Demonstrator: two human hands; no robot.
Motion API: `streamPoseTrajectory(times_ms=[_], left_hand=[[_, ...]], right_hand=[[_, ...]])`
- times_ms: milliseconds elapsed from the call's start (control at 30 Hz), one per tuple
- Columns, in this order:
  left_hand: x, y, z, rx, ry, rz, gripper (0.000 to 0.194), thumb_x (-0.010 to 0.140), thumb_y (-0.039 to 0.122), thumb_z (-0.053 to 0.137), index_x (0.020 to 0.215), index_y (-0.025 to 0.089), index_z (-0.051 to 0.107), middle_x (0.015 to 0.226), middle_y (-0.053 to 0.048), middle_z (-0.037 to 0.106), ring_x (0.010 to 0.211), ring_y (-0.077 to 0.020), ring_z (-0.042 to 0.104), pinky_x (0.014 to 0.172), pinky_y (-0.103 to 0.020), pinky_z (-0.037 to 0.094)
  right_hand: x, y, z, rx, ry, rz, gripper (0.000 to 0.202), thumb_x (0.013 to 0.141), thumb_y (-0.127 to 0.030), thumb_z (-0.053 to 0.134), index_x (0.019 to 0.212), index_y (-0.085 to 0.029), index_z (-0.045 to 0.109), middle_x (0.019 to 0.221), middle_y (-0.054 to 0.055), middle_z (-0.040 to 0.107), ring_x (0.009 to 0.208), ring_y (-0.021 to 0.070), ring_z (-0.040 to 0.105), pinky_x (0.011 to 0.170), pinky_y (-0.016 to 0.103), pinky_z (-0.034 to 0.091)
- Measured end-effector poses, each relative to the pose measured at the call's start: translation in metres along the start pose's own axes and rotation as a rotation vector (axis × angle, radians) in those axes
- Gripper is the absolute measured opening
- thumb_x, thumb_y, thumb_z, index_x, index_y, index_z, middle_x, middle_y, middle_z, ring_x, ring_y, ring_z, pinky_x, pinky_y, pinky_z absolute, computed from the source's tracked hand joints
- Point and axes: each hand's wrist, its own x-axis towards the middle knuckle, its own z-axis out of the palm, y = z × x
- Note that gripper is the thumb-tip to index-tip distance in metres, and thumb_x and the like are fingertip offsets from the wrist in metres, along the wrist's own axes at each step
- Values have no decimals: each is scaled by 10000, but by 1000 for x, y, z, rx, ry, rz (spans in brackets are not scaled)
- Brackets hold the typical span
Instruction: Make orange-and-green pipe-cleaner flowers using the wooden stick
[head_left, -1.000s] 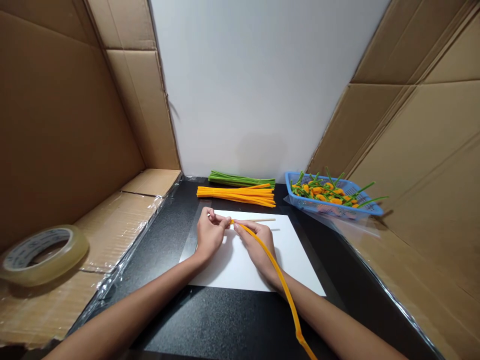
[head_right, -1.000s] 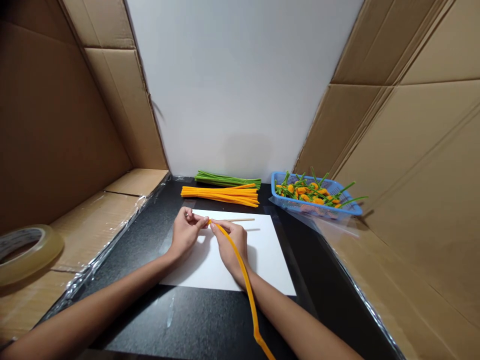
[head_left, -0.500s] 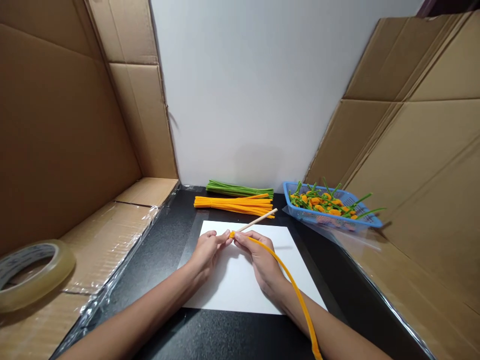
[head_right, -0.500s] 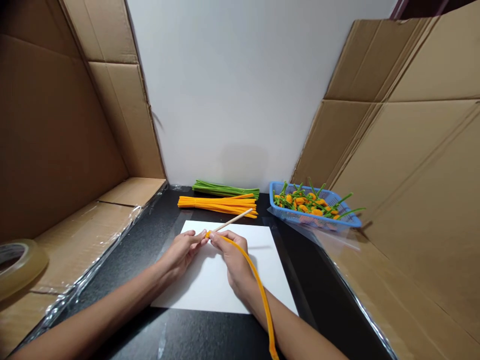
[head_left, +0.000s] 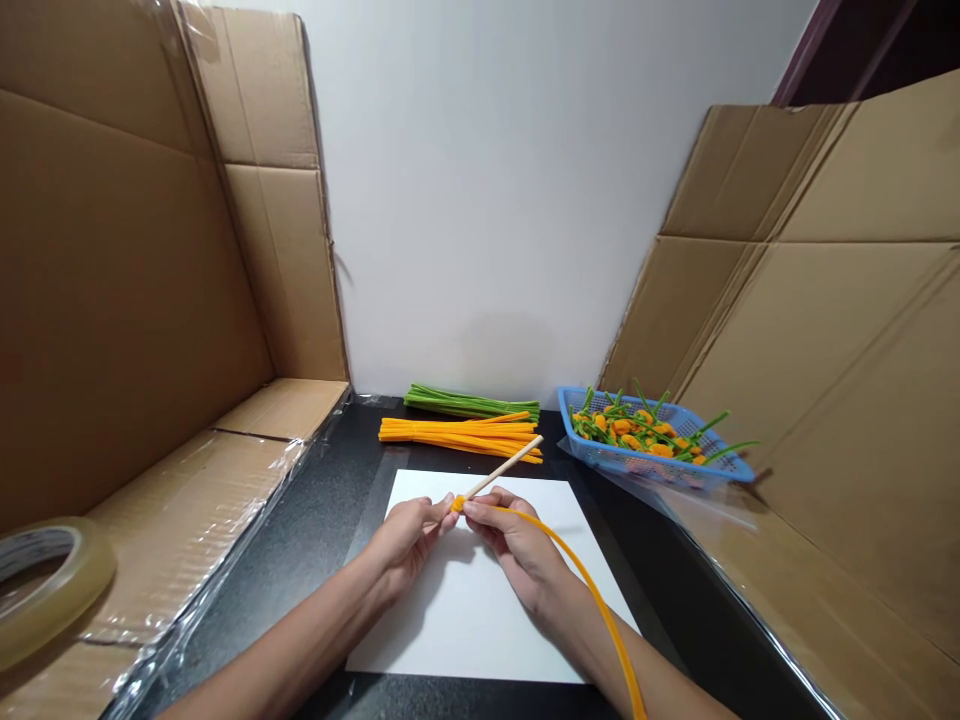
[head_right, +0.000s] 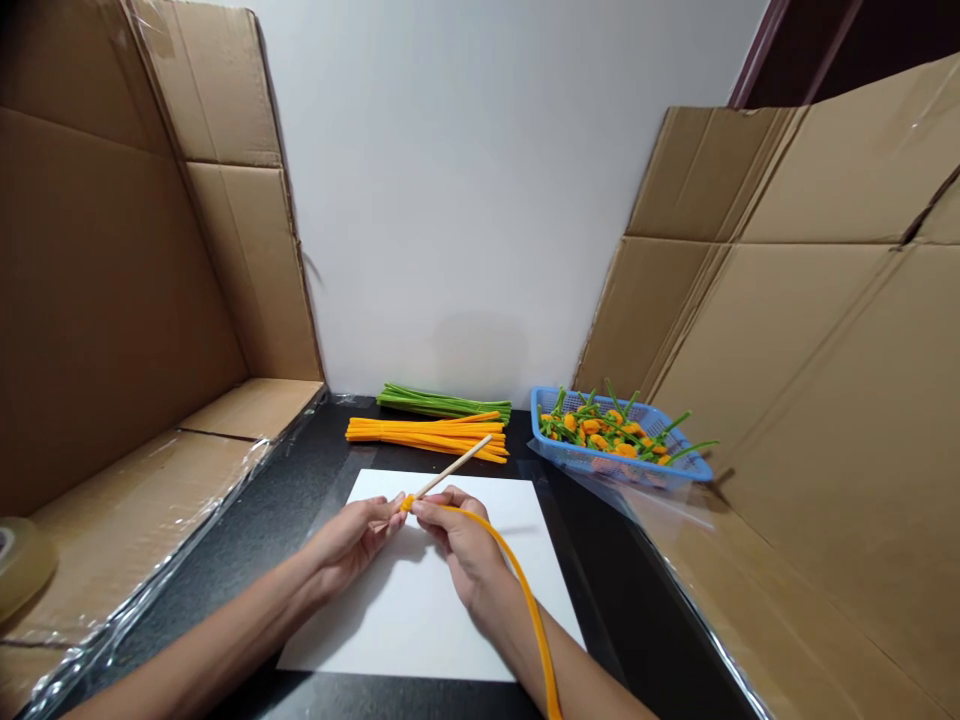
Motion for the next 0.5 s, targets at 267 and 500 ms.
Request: streamPoseTrajectory(times_ms=[267,500], left_hand=[[-1,-2,1,34,-14,29,383,764,-38,712,571,156,445,636,-19,602,531,-57,626,544,-98,551],[-3,-1,2,105,-77,-70,229,770,-102,622,650,89,583,650,-30,621,495,-34,591,525,-82,510]], right_hand=[[-1,-12,-2,-116,-129,8,188,551,-162,841,550,-215,660,664,1,670,694,160,608,746,293,492],[-1,-13,-7,-194,-122,10,284,581,-215,861,850,-221,770,854,43,744,877,227,682,875,350,488]])
